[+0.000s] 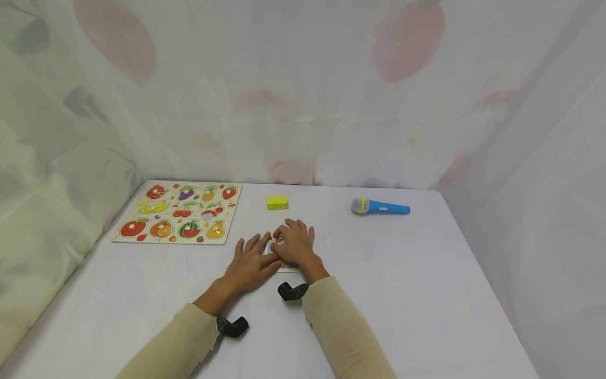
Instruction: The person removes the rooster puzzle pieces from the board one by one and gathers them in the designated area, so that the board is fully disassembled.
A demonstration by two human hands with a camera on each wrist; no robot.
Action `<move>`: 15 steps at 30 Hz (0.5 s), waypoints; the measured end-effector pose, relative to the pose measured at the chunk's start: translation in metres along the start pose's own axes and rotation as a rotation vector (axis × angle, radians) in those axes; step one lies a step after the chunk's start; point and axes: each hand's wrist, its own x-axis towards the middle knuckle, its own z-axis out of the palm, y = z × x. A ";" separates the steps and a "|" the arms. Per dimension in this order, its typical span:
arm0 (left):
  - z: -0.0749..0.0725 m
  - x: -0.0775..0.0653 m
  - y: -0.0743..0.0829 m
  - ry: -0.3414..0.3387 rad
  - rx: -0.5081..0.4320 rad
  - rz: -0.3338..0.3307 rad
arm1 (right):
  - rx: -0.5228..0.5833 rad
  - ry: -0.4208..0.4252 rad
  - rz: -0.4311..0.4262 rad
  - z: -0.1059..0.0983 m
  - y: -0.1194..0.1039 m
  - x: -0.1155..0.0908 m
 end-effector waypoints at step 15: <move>0.003 0.001 -0.002 0.020 0.004 0.011 | -0.014 0.025 -0.022 0.003 0.000 -0.002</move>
